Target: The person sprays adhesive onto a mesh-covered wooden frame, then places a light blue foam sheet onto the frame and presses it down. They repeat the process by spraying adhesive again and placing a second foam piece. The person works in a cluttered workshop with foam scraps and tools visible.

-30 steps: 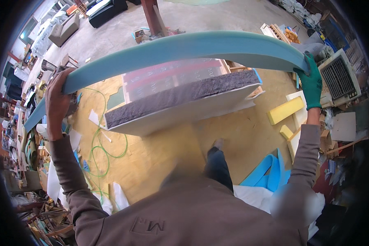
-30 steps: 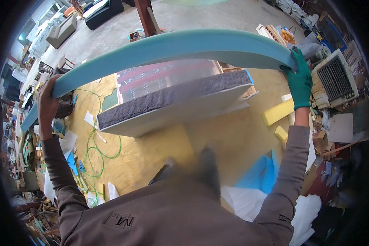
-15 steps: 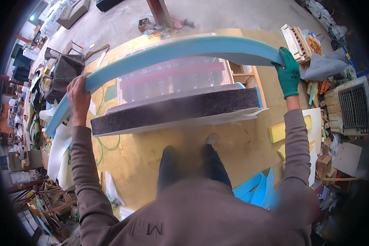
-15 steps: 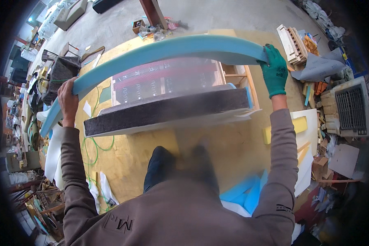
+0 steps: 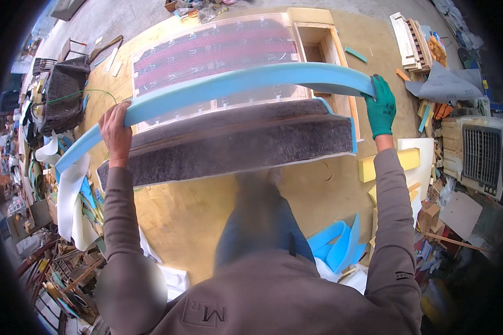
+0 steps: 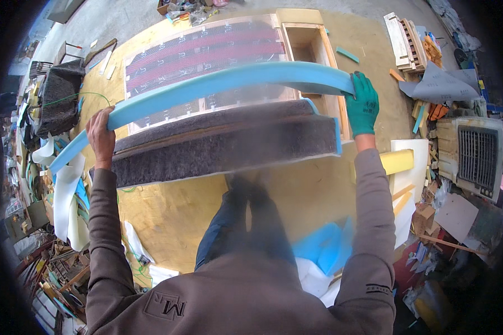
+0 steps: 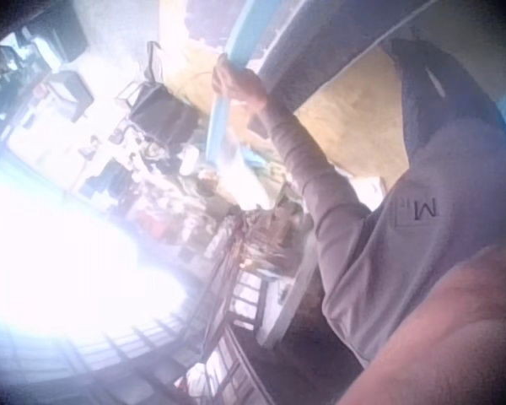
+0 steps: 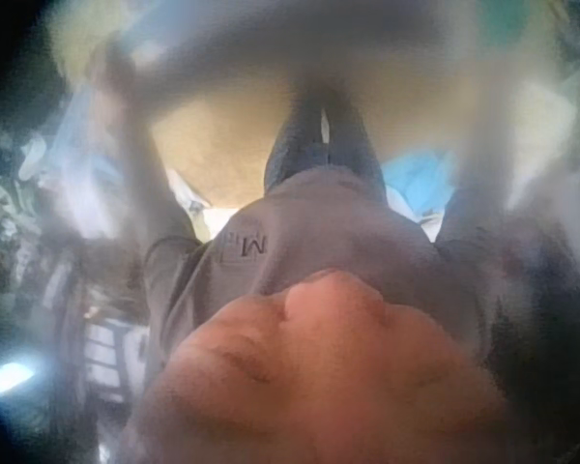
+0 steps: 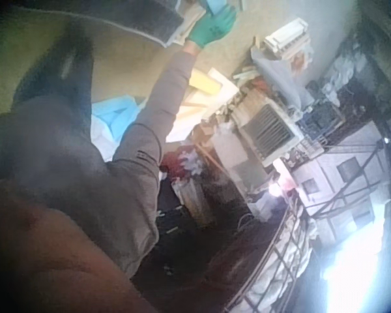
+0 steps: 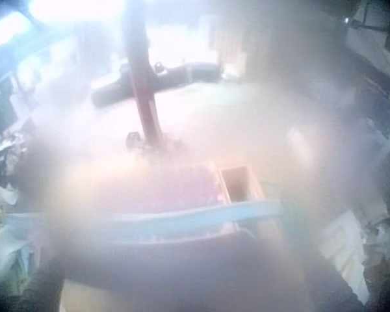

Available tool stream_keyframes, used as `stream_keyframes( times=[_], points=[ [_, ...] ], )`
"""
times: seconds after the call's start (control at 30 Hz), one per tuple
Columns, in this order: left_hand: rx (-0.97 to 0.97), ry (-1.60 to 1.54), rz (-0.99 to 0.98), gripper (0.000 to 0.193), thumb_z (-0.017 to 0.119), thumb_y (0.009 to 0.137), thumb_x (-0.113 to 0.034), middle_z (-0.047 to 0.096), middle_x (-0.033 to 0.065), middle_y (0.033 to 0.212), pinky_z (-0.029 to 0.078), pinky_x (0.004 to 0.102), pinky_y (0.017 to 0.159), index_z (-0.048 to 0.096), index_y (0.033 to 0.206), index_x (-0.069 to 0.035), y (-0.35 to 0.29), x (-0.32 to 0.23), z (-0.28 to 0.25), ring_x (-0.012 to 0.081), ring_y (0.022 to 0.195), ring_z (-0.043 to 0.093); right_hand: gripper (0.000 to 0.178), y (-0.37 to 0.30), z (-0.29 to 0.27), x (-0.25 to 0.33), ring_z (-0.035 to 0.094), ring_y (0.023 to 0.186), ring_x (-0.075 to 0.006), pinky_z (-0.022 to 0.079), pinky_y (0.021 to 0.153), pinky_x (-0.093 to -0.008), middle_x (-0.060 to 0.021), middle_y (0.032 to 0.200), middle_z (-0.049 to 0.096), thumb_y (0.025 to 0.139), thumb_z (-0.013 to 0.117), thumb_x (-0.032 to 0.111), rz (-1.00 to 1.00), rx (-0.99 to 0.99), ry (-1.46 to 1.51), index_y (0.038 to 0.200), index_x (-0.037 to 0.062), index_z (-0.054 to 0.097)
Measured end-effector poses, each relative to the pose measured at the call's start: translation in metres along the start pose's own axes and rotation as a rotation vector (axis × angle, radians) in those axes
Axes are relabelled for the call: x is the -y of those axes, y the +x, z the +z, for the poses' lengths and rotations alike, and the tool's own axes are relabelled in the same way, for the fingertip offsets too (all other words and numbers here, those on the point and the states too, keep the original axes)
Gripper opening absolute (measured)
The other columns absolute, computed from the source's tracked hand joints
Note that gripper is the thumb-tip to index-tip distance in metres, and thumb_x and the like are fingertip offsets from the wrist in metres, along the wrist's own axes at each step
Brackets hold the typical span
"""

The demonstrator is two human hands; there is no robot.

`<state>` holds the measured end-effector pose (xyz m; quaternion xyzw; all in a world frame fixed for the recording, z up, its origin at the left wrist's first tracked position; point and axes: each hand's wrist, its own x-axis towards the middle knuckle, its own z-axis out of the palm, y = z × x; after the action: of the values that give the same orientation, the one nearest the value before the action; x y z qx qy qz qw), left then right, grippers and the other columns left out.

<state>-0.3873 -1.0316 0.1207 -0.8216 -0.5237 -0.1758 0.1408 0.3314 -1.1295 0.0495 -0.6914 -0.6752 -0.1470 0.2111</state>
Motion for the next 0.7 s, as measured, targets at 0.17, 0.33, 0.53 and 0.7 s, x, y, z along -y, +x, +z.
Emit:
stream_keyframes(
  times=[0.17,0.33,0.53,0.7],
  points=[
    [-0.017,-0.034,0.013,0.039,0.062,0.083,0.005,0.077,0.0009,0.118,0.046,0.0406,0.101,0.072,0.115,-0.014,-0.003,0.007,0.032,0.0240,0.118,0.068,0.054,-0.012,0.037,-0.012,0.063,0.130,-0.0358,0.052,0.107,-0.0446,-0.0131,0.145,0.065,0.085,0.079,0.011,0.034,0.021,0.009,0.138,0.0094,0.066],
    [-0.022,-0.042,-0.010,0.040,0.060,0.082,0.006,0.077,0.0015,0.119,0.047,0.0423,0.100,0.073,0.114,-0.016,-0.017,0.009,0.058,0.0254,0.117,0.067,0.060,-0.027,0.076,-0.017,0.062,0.133,-0.0363,0.049,0.112,-0.0450,-0.0153,0.149,0.063,0.087,0.080,0.008,0.066,0.048,0.143,0.144,0.0059,0.061],
    [0.048,-0.043,-0.081,0.042,0.063,0.080,0.007,0.076,-0.0008,0.123,0.043,0.0438,0.107,0.071,0.114,-0.016,-0.039,-0.006,0.093,0.0248,0.124,0.065,0.064,-0.051,0.118,-0.029,0.056,0.141,-0.0371,0.046,0.116,-0.0444,-0.0190,0.154,0.058,0.089,0.079,0.006,0.106,0.139,0.178,0.149,0.0033,0.057],
    [0.099,-0.142,-0.085,0.033,0.066,0.086,-0.004,0.075,0.0041,0.117,0.046,0.0443,0.105,0.074,0.116,-0.016,-0.064,-0.015,0.104,0.0268,0.121,0.066,0.079,-0.057,0.096,-0.013,0.045,0.150,-0.0385,0.036,0.122,-0.0474,-0.0212,0.162,0.048,0.085,0.082,0.010,0.093,0.343,0.106,0.157,0.0047,0.049]
  ],
)
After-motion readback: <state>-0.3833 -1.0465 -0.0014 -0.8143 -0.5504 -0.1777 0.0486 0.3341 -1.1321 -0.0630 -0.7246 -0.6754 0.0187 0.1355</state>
